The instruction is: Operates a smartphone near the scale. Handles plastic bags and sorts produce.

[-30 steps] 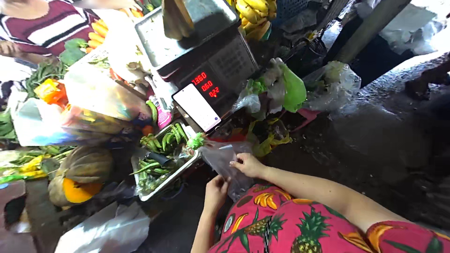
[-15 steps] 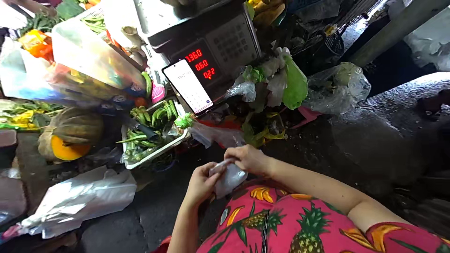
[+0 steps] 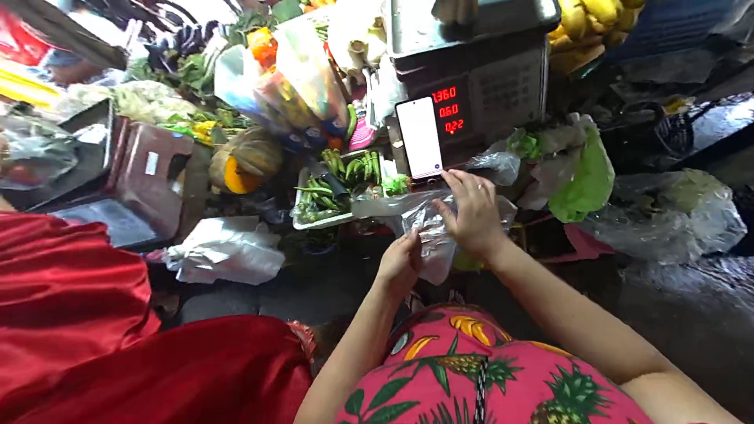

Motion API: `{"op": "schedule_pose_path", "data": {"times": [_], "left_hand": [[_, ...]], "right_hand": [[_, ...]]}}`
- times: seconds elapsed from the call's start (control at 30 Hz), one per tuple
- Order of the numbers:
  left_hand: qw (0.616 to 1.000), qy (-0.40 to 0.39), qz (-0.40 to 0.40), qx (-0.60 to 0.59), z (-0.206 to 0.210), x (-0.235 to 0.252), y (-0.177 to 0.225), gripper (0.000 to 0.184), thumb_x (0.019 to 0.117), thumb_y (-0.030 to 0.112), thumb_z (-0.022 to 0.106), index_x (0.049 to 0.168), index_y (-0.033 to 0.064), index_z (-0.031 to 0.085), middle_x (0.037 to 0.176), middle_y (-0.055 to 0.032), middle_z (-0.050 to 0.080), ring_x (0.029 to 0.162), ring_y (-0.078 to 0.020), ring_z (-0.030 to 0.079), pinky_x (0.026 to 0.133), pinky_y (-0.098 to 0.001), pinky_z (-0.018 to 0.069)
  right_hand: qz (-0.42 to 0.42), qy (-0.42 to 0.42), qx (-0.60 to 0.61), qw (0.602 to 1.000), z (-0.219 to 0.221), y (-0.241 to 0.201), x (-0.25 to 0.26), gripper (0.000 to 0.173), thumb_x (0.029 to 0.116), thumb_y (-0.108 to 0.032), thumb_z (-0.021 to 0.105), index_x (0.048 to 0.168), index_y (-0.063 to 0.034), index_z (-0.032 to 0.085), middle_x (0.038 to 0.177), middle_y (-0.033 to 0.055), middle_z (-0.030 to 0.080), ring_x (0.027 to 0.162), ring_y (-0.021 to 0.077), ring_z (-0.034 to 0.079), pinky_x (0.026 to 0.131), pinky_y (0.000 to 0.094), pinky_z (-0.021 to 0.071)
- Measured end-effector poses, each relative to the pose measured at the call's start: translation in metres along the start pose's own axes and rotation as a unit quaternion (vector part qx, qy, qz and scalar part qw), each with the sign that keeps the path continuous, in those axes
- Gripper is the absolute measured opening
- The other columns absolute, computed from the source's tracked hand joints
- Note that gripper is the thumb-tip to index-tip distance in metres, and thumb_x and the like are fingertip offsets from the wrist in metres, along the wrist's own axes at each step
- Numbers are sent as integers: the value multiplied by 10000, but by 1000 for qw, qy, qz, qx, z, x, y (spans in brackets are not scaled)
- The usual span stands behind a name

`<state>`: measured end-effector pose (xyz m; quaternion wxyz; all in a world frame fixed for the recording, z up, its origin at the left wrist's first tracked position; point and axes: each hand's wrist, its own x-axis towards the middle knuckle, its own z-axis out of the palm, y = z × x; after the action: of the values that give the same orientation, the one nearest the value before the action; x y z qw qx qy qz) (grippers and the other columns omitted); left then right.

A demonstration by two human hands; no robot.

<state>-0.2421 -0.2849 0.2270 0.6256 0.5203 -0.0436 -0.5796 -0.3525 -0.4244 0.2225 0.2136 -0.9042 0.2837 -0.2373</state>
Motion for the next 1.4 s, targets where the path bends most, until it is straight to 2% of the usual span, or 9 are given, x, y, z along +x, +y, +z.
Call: {"op": "schedule_pose_path", "data": {"times": [0.17,0.37,0.5,0.7,0.83,0.97,1.07,1.17,1.4], "left_hand": [[999,-24,33,-3,12,-20,24,566,1130,407,208,1356,28,563,1053,-75,727,939,-146,707,861,-334,587],[992,43,116,-33,4,-30,31,158,1040,81,550,1086,3,679,870,-49,742,772,-105,713,748,-275,612],[974,7,221,-55,-20,-36,32,95,942,63,668,1019,35,716,916,-79,756,839,-159,732,797,-331,624],[875,-212,429,-71,-97,-59,51,463,930,283,691,1389,311,640,1188,49,724,1065,-99,693,946,-340,585],[826,114,451,319,-142,-53,41,133,813,124,689,855,228,761,844,91,625,768,0,603,681,-169,534],[706,267,182,630,-137,-64,19,508,834,-74,665,1340,-38,627,1369,-320,544,1107,-469,654,888,-612,569],[711,285,51,641,-140,-75,9,740,825,-80,685,1522,18,457,1534,-328,389,1133,-529,633,901,-643,554],[711,277,-25,646,-150,-80,0,807,796,-68,734,1539,53,444,1637,-278,256,1159,-519,628,913,-628,557],[728,226,-43,646,-141,-81,1,863,775,-35,773,1555,75,422,1675,-229,206,1198,-460,633,954,-584,557]], "right_hand": [[-34,11,78,996,42,-35,-40,781,1069,-598,264,1540,-2,446,1607,223,404,1503,369,380,1228,600,260],[-98,-66,331,936,17,-33,-21,698,1079,-505,424,1544,16,420,1492,150,563,1347,186,555,1169,407,413],[28,-47,517,855,6,-49,-4,318,1088,-99,413,1142,25,701,1029,2,747,962,0,688,917,236,578],[371,-5,686,626,-25,-53,58,420,1139,-310,317,1212,14,574,957,120,705,840,192,711,763,366,614],[122,-250,486,828,-56,-45,82,294,1089,-150,423,1175,-40,682,898,13,684,756,51,627,722,236,543],[-36,-30,163,986,-120,-24,151,481,952,-219,717,1395,-81,588,1143,111,699,877,174,690,778,376,596],[36,147,107,983,-169,19,236,1036,785,-375,880,1570,-33,298,1430,247,534,1186,334,632,953,461,561],[73,58,174,980,-185,58,303,1436,623,-264,980,1660,-141,-5,1649,238,275,1448,358,431,1123,484,462],[70,-9,247,966,-164,59,320,1123,752,-208,877,1633,-122,187,1506,202,466,1228,287,609,924,433,589]]}}
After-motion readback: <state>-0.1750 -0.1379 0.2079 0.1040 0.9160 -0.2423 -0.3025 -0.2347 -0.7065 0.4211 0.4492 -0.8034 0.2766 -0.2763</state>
